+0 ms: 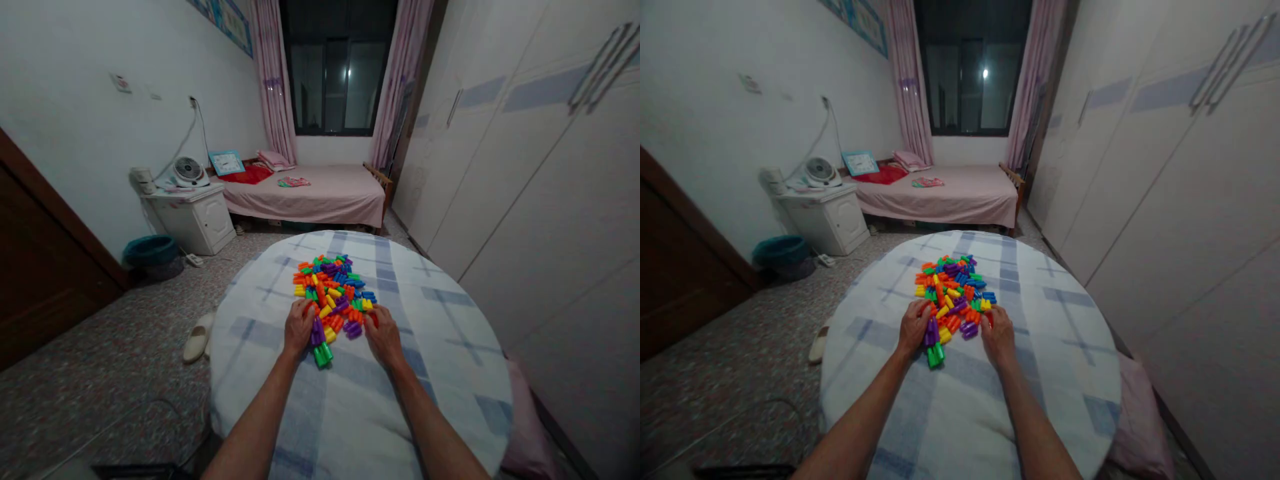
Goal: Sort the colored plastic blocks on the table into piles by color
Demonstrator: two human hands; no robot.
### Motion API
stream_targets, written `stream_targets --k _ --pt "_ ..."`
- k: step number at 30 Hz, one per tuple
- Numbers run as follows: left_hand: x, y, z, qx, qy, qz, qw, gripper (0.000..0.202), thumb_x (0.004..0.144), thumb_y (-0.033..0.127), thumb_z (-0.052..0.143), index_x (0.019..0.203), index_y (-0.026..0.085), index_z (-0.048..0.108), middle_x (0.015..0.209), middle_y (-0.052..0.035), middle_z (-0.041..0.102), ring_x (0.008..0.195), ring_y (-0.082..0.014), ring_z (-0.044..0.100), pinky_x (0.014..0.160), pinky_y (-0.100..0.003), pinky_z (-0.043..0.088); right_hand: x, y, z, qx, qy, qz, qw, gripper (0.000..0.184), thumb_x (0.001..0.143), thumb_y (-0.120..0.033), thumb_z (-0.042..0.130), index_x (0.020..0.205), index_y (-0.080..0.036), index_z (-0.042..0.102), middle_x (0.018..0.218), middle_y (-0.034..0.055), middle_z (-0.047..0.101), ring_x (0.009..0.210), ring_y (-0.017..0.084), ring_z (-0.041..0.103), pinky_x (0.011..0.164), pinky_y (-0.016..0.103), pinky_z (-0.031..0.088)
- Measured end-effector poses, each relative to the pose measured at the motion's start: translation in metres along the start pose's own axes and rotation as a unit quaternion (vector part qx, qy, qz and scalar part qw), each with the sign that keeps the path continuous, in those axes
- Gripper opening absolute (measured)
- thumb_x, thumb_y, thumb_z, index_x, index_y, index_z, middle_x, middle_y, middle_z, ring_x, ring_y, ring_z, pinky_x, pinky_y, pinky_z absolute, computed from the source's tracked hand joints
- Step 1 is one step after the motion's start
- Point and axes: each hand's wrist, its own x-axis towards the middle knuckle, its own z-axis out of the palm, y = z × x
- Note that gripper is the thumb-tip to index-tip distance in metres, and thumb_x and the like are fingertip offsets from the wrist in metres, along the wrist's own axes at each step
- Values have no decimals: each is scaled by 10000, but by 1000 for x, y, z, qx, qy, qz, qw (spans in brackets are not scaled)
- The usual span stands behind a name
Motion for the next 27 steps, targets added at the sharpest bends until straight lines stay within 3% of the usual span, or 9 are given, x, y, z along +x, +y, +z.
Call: stream_targets --k 5,11,16,22,27 --pt "2 -4 0 8 26 -42 999 284 890 266 398 990 154 639 988 -88 621 964 -182 587 912 -332 461 0 0 -2 11 14 -11 1000 228 837 -265 444 945 -194 631 1074 92 594 1051 211 539 911 370 448" --pt "3 0 0 20 11 -66 998 238 876 232 407 896 180 638 895 -53 623 882 -163 595 839 -294 463 -2 1 -1 14 -25 -28 999 265 801 -240 480 1009 -217 643 1149 67 575 1057 201 551 950 374 426" --pt "4 4 -2 23 12 -75 997 251 876 245 394 842 174 633 851 -51 619 833 -159 585 785 -279 452 -1 9 1 18 14 -6 1000 279 815 -190 391 991 -171 606 1026 93 599 985 201 563 926 380 437" --pt "3 2 -4 8 19 -88 996 298 888 309 368 814 171 622 808 -47 622 779 -154 577 714 -261 437 -2 7 1 8 22 3 1000 376 791 -241 458 1146 -156 549 1130 109 590 1054 224 541 946 399 422" --pt "3 -1 -3 -4 19 -102 995 329 896 338 354 813 172 625 782 -37 639 737 -146 576 659 -243 428 -4 7 -1 2 18 19 1000 311 836 -278 411 1049 -155 601 999 97 638 931 209 589 861 369 456"
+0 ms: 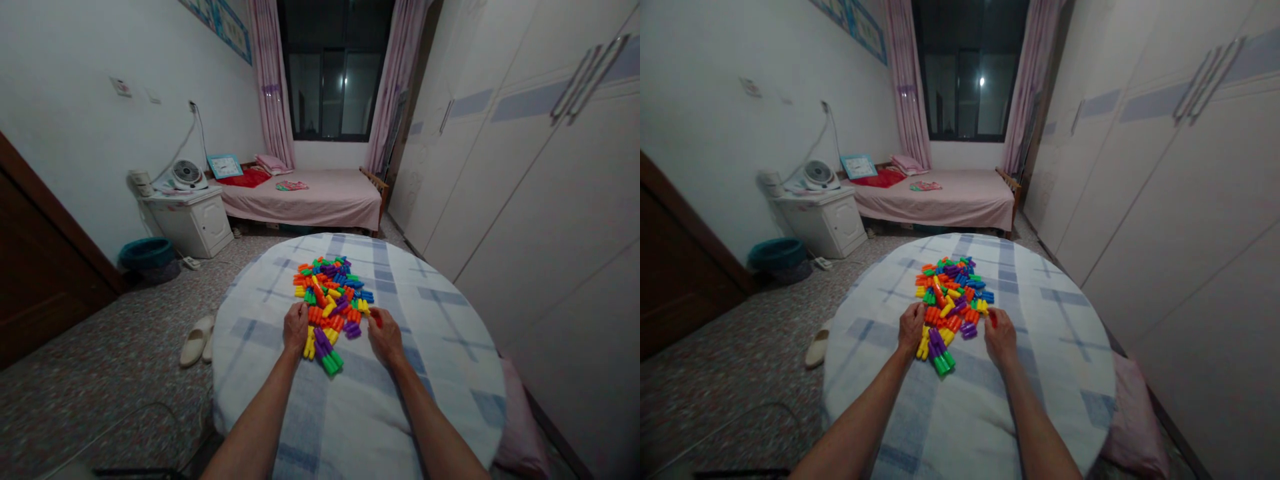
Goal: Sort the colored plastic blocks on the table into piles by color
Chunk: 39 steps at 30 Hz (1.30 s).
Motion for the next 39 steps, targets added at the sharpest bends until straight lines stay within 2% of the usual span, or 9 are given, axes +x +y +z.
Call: stream_targets --k 4,8,10,14,19,26,30,36,39 --pt "0 -1 1 0 1 -4 1000 330 898 335 356 825 171 632 779 -40 650 730 -149 584 664 -248 440 -1 1 -4 3 -18 -8 1000 283 791 -266 449 993 -176 625 965 78 653 867 194 604 800 337 470" --pt "1 -2 3 1 0 10 1000 297 890 300 381 910 171 648 892 -63 671 833 -162 609 761 -273 467 -2 -2 -7 7 -64 -40 997 219 733 -250 511 889 -202 657 923 49 657 856 190 603 791 318 472" --pt "1 -2 4 1 -5 21 1000 284 882 281 403 969 171 649 945 -71 669 884 -167 611 810 -286 469 -1 -5 -6 12 -75 -42 996 246 774 -262 490 946 -209 658 940 42 649 851 174 608 783 304 481" --pt "2 -2 4 4 -18 38 999 286 881 274 414 1002 168 652 953 -73 660 891 -170 610 831 -296 472 0 -9 -2 -8 -103 -79 991 414 794 -203 463 1181 -239 607 1174 58 577 1029 173 579 903 325 459" --pt "2 -2 4 8 -22 42 999 283 875 246 408 983 152 652 956 -85 653 897 -176 608 833 -305 475 0 -8 0 -53 -135 -134 980 474 734 -125 474 1178 -230 604 1269 70 545 1121 211 519 965 390 419" --pt "2 -4 5 3 -16 38 999 263 854 208 422 964 169 658 950 -72 659 896 -171 613 827 -298 479 -3 -9 0 -30 -96 -121 988 349 777 -243 533 1121 -185 561 1040 74 615 949 202 561 861 354 458" --pt "2 -7 5 -7 -10 34 999 263 848 212 422 938 167 665 927 -68 668 855 -163 623 780 -282 489 -2 -15 -2 -66 -122 -147 979 378 808 -286 546 1183 -243 555 1040 64 609 937 209 549 841 352 441" --pt "1 -8 4 -22 -3 19 1000 265 836 238 429 921 168 670 905 -60 677 816 -165 622 764 -285 487 -6 -19 -5 -117 -112 -136 977 180 786 -296 568 925 -182 574 902 71 581 849 210 521 772 334 420" --pt "1 -8 3 -23 -1 12 1000 268 832 244 429 924 169 669 911 -59 678 824 -167 623 769 -287 489 -11 -20 -6 -123 -111 -147 975 190 817 -267 536 989 -195 575 954 73 587 887 214 515 786 329 407"
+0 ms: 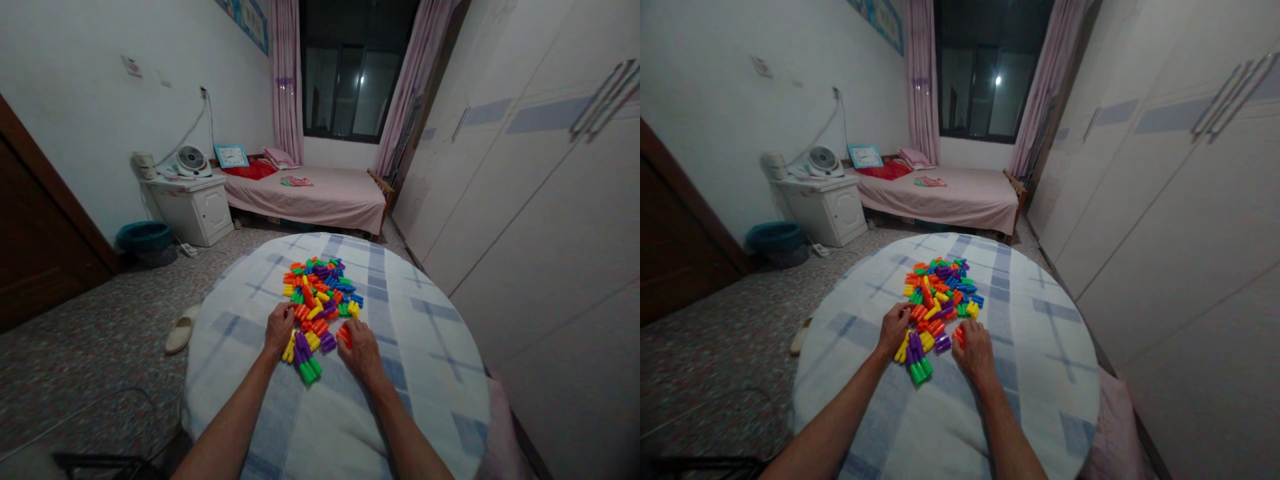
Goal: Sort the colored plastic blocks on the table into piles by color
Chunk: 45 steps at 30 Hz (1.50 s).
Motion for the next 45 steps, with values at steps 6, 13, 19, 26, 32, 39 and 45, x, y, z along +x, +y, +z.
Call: stream_targets --k 6,13,19,26,32,39,45 --pt "1 -2 -1 10 -4 2 1000 277 823 250 421 914 162 668 913 -69 683 854 -175 630 778 -288 495 -4 -4 -5 -47 -18 9 999 238 892 -271 471 1098 -238 587 1057 67 604 960 213 512 821 323 387" --pt "3 -5 -1 0 -19 -1 1000 293 816 272 431 942 156 670 944 -83 686 849 -190 633 780 -313 499 -18 51 -40 -215 -4 223 951 269 912 -274 408 1081 -170 591 1047 129 601 965 247 524 780 357 368" --pt "1 -3 1 -11 -25 6 1000 271 810 225 429 923 170 669 932 -76 686 883 -186 635 807 -306 490 -26 80 -56 -269 19 326 906 317 918 -301 388 1118 -157 587 1070 144 590 975 264 532 774 372 377" --pt "0 1 0 -2 -40 24 999 255 810 187 425 897 168 664 905 -66 680 854 -170 631 788 -289 488 -27 79 -53 -264 18 336 904 331 922 -311 382 1163 -189 573 1123 111 586 999 245 532 798 360 385" --pt "1 -1 1 -7 -38 24 999 249 812 190 435 889 176 670 886 -55 679 832 -166 626 773 -283 482 -28 84 -50 -285 27 324 902 328 918 -319 385 1149 -190 580 1113 100 592 988 252 533 776 355 392" --pt "2 1 1 -5 -36 17 999 241 814 208 458 902 178 679 874 -52 674 811 -163 628 760 -281 487 -30 85 -49 -273 28 308 911 368 924 -358 367 1168 -173 569 1120 111 595 993 262 531 778 369 386" --pt "1 6 0 -10 -79 58 995 231 812 247 500 948 200 681 944 -40 673 861 -154 629 786 -267 490 -29 82 -48 -223 29 269 937 392 918 -340 370 1240 -169 515 1201 108 566 1027 242 526 816 365 377"
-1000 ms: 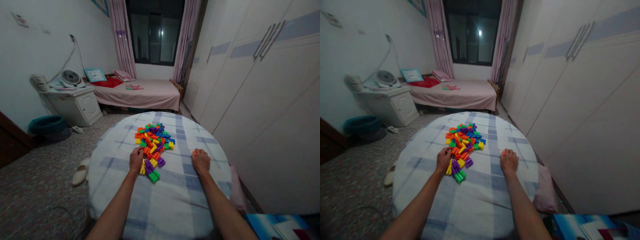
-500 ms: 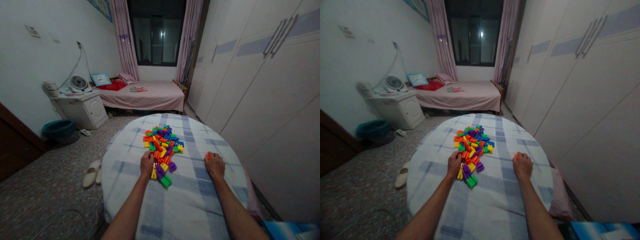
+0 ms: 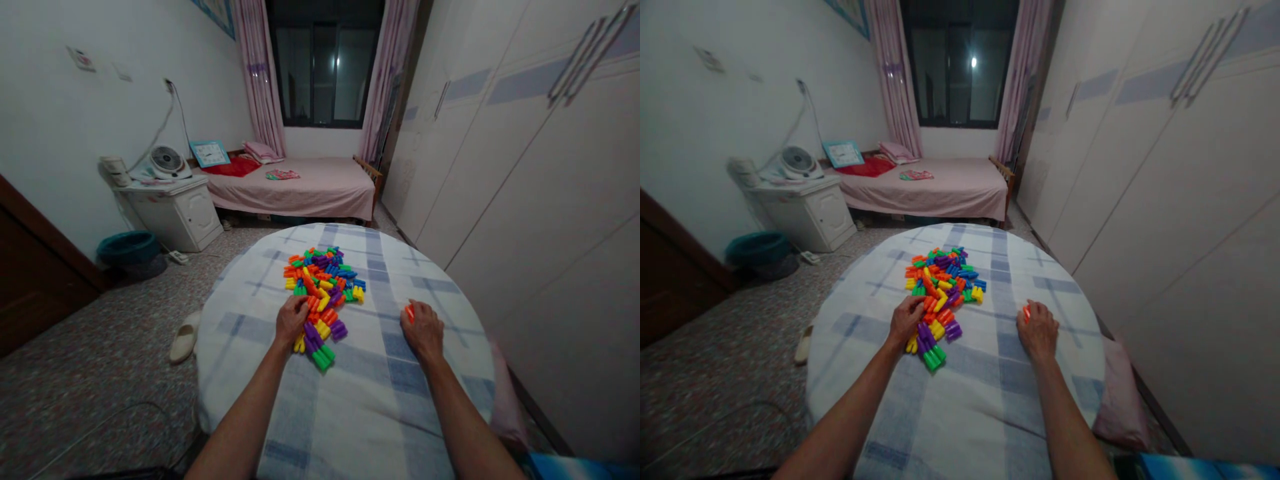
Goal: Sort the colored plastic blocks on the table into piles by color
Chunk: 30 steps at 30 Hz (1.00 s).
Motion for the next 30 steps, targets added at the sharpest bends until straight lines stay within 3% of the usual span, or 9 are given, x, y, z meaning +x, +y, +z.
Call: stream_targets --k 6,9,12,14,16,18,21,26,30 --pt "1 -4 1 -11 14 -18 1000 238 819 257 480 930 191 680 939 -45 678 862 -166 635 785 -285 498 -2 -1 0 3 1 -30 1000 369 905 -330 402 1215 -183 538 1241 98 546 1072 235 504 828 356 374" --pt "0 -5 1 -19 19 -22 999 238 819 250 473 924 188 678 927 -46 681 868 -171 635 793 -292 498 -2 1 0 -18 1 1 1000 343 909 -320 385 1166 -186 569 1195 100 569 1028 246 517 819 383 378" --pt "1 -3 1 -25 22 -25 999 237 818 240 468 917 182 676 918 -47 682 866 -171 635 798 -296 496 -2 -5 -1 -17 38 33 999 371 893 -335 419 1185 -155 559 1230 135 542 1125 291 465 879 438 366" --pt "1 -2 1 -23 23 -29 999 234 818 238 467 912 180 674 912 -46 681 862 -170 634 799 -299 496 -4 -18 -4 27 47 -3 999 388 881 -333 445 1203 -141 548 1272 145 515 1186 290 429 942 450 351" --pt "1 -2 1 -21 23 -33 999 233 818 236 467 906 179 675 907 -46 681 865 -172 634 802 -302 495 -6 -40 -7 108 17 -84 990 385 876 -321 462 1210 -148 545 1273 138 518 1183 254 449 982 416 358" --pt "1 -3 1 -21 25 -36 999 233 820 232 466 904 179 677 912 -48 681 874 -173 635 803 -301 497 -10 -67 -11 198 -29 -164 966 393 869 -325 483 1227 -171 531 1257 125 530 1170 224 474 982 379 389" --pt "1 -4 1 -28 23 -40 999 234 825 229 465 909 183 679 909 -46 682 863 -166 639 792 -291 502 -15 -106 -13 268 -94 -223 932 471 845 -355 524 1287 -198 481 1290 111 506 1176 214 491 970 363 421" --pt "0 -4 1 -44 19 -51 998 235 828 226 469 920 187 681 907 -41 688 839 -159 645 772 -279 507 -16 -142 -10 256 -130 -207 935 722 744 -395 636 1378 -179 366 1395 127 402 1182 247 493 941 357 440" --pt "0 -5 2 -57 20 -54 997 232 832 233 467 919 180 675 908 -43 688 844 -155 644 774 -274 506 -10 -151 -8 243 -126 -166 948 669 734 -397 639 1318 -162 413 1321 128 454 1173 248 485 904 337 445"
